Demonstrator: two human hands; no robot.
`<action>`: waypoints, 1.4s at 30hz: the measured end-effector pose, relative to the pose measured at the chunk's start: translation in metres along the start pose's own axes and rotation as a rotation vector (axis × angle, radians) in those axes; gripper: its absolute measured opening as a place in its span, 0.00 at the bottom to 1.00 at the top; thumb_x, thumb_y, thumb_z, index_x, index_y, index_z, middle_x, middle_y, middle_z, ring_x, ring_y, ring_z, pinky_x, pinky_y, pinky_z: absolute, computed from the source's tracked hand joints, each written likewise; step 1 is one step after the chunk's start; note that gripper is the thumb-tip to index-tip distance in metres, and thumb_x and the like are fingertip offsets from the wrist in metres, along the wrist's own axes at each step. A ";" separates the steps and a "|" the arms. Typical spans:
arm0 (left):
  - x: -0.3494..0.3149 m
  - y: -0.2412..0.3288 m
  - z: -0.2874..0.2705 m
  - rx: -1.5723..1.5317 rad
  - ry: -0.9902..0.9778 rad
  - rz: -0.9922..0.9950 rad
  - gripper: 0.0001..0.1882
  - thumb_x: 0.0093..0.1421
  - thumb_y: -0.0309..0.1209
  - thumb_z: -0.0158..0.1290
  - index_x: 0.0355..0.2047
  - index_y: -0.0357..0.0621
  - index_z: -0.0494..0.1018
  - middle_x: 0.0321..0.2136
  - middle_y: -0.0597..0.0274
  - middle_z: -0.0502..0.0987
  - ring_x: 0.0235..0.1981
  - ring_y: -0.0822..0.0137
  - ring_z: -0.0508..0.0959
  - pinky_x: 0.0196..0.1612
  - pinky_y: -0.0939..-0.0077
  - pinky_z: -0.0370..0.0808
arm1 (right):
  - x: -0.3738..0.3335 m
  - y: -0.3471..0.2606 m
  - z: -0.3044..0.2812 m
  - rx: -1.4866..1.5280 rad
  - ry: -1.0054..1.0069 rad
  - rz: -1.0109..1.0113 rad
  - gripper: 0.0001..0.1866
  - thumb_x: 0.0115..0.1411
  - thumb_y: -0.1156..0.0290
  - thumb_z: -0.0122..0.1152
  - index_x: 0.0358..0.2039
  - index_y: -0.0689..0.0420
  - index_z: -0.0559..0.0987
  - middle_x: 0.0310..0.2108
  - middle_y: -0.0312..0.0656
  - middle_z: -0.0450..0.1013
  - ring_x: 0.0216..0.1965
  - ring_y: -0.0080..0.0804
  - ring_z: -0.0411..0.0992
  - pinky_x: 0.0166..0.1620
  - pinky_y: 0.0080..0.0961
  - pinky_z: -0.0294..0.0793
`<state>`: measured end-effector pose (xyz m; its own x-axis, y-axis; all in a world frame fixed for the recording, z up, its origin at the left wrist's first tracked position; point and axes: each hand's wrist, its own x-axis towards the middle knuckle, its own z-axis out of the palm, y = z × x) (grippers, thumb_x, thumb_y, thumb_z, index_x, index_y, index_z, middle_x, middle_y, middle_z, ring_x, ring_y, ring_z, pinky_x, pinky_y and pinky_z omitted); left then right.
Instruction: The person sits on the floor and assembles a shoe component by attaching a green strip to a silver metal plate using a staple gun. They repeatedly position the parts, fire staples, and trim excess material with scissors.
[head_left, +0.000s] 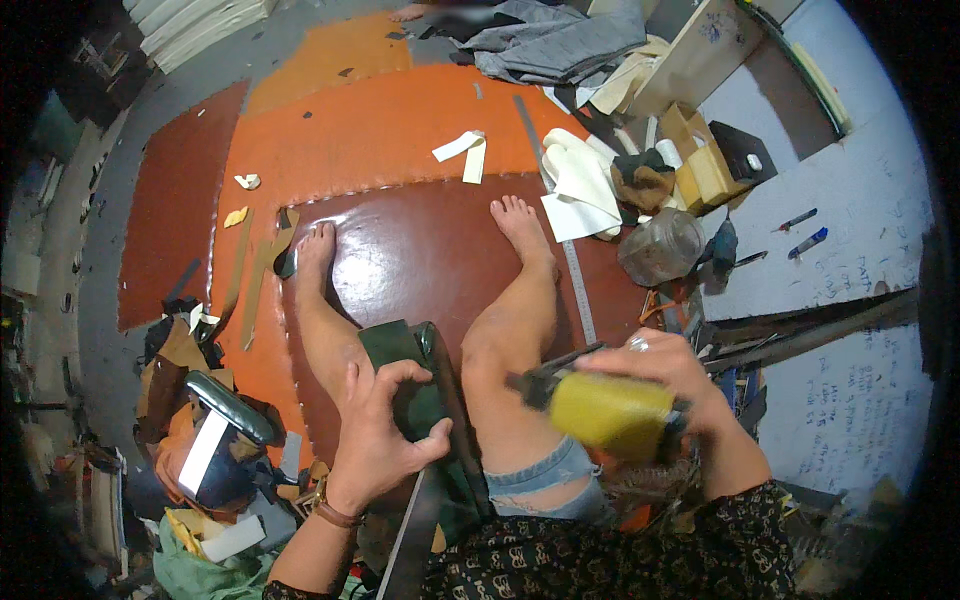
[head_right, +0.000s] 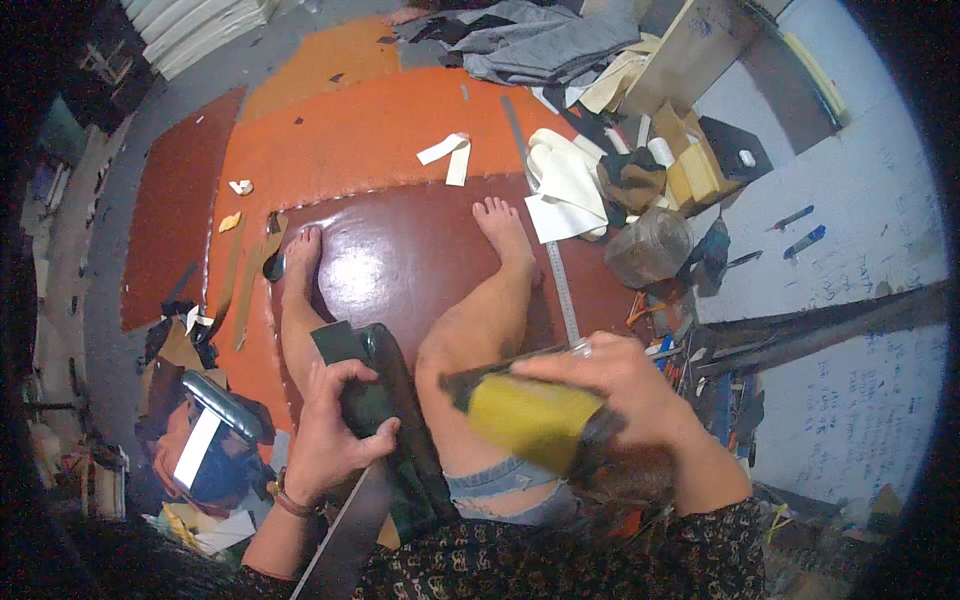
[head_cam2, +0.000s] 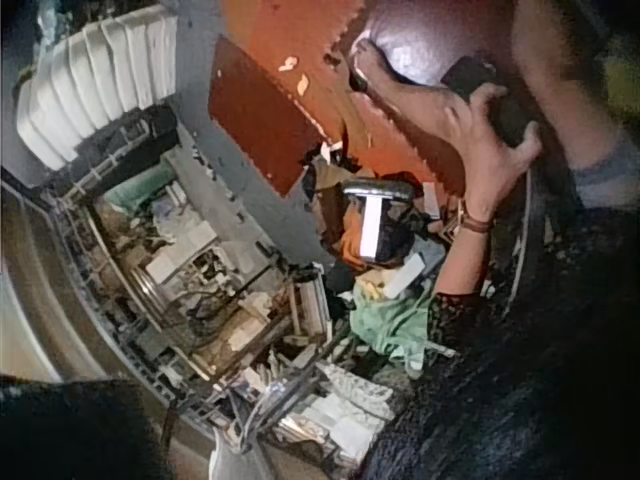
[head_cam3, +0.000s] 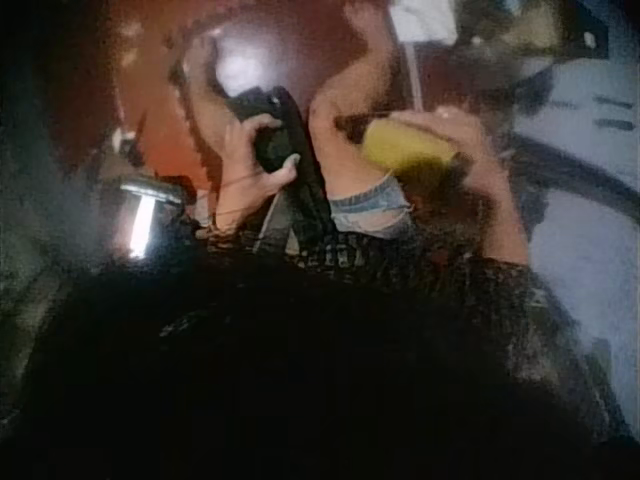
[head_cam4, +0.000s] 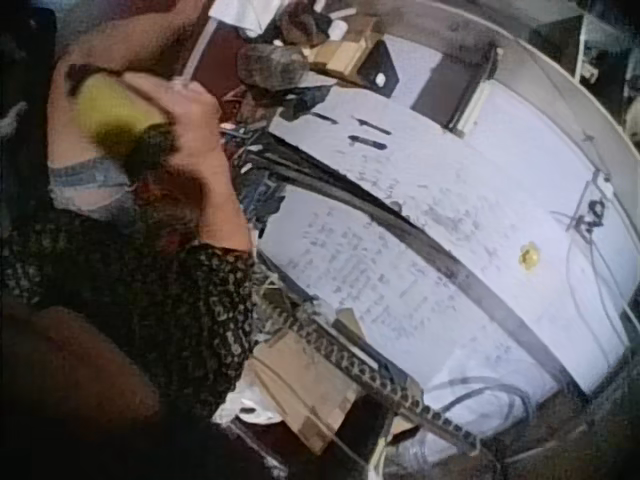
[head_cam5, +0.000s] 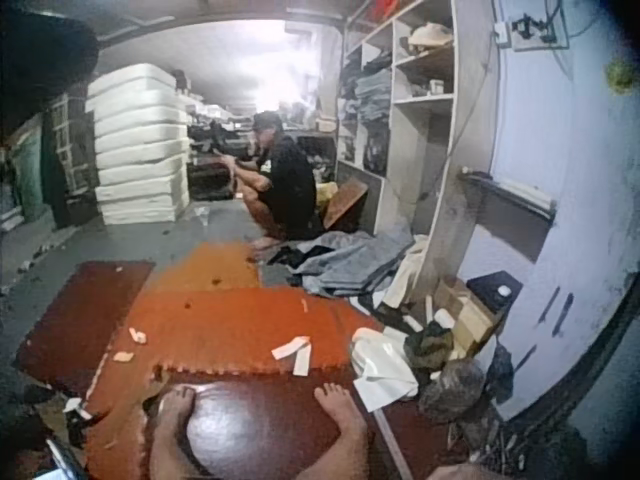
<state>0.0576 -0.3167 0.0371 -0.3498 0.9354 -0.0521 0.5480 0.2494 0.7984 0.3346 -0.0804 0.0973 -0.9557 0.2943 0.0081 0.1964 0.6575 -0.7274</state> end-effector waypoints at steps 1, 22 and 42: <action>-0.001 0.000 0.000 -0.010 0.000 -0.006 0.32 0.49 0.37 0.73 0.54 0.49 0.73 0.48 0.59 0.79 0.54 0.49 0.77 0.75 0.36 0.51 | 0.009 -0.010 0.001 -0.069 -0.057 -0.074 0.38 0.45 0.56 0.77 0.61 0.46 0.84 0.42 0.42 0.87 0.36 0.46 0.81 0.47 0.38 0.75; -0.001 -0.005 0.000 -0.032 -0.015 0.020 0.33 0.48 0.35 0.74 0.54 0.51 0.71 0.51 0.51 0.75 0.61 0.43 0.74 0.77 0.31 0.47 | 0.049 -0.025 0.027 -0.303 -0.259 -0.111 0.36 0.39 0.60 0.81 0.54 0.36 0.87 0.28 0.40 0.80 0.31 0.49 0.79 0.40 0.44 0.77; 0.001 -0.008 -0.001 -0.036 -0.020 0.040 0.34 0.47 0.34 0.75 0.54 0.52 0.72 0.53 0.51 0.75 0.61 0.44 0.73 0.76 0.34 0.49 | 0.054 -0.031 0.026 -0.293 -0.276 -0.096 0.33 0.40 0.62 0.80 0.52 0.40 0.87 0.25 0.42 0.79 0.31 0.51 0.80 0.38 0.46 0.78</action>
<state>0.0524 -0.3183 0.0314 -0.3129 0.9493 -0.0318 0.5336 0.2034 0.8209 0.2716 -0.1030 0.1023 -0.9878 0.0508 -0.1469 0.1192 0.8541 -0.5063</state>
